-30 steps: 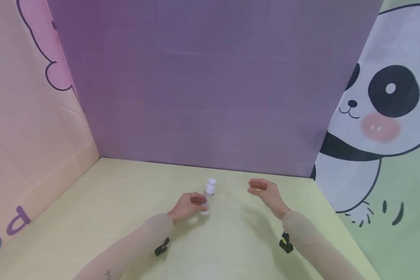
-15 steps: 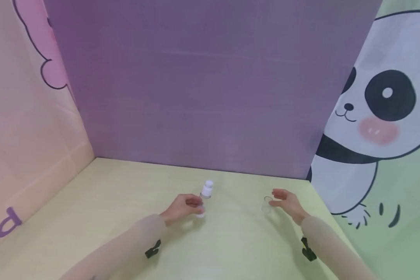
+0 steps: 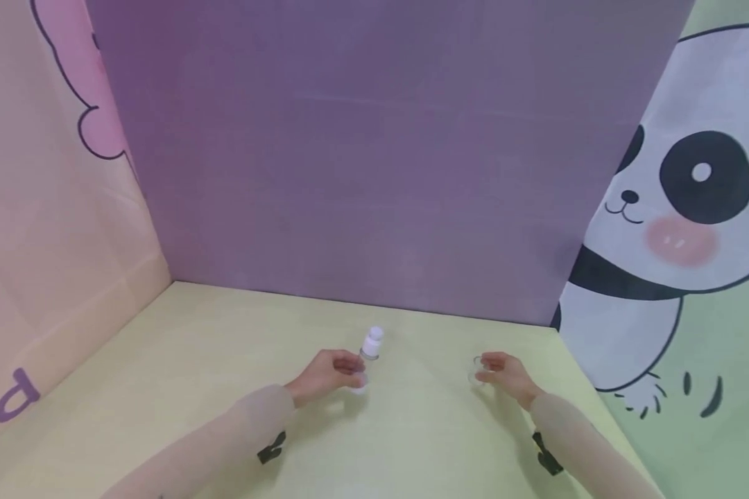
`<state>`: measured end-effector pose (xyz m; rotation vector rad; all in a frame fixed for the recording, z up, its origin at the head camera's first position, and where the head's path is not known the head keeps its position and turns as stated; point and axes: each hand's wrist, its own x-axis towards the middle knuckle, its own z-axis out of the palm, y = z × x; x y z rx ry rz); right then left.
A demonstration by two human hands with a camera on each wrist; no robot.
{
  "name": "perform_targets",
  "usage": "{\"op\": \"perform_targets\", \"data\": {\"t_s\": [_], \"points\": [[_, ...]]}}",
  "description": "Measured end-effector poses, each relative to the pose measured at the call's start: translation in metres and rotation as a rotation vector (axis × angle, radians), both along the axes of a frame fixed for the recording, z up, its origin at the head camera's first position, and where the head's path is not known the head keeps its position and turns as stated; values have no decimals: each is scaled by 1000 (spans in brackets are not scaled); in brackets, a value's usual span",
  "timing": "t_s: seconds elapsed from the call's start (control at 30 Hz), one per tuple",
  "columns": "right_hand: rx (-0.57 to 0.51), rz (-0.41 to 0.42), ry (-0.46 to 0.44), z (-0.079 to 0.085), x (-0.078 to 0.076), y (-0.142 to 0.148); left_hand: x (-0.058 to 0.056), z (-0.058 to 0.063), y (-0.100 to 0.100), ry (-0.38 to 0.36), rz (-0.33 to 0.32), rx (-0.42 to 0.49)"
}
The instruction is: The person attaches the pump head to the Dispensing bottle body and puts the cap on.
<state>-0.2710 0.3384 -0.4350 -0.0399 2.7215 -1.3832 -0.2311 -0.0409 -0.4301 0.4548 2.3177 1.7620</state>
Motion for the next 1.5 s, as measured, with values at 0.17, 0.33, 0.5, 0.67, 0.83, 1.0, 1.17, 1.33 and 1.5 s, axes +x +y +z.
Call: {"op": "perform_targets", "data": {"t_s": [0.17,0.33,0.5,0.67,0.83,1.0,1.17,1.33,1.5], "points": [[22,-19,-20,-1,-4,0,-3,-2,1,8,1,-1],[14,-31,-13,-3,-4,-2,-6,-6,0,-2,1,-3],[18,-47,-4,-4,-5,-5,-3,-5,-1,-4,-4,2],[28,-64,-4,-3,-6,-6,-4,-4,-2,-3,-6,9],[0,-73,32,5,-7,-6,-8,-6,-4,-7,-10,-3],[-40,-71,11,18,-8,-7,-6,-2,-5,-14,-6,-11],[-66,-34,23,29,-9,-9,-8,-1,-5,-20,-4,-22],[-85,15,32,40,-5,-20,-10,-5,-4,-26,-15,-16],[-117,66,42,55,-3,-36,-11,-7,-1,-36,-30,-15]]}}
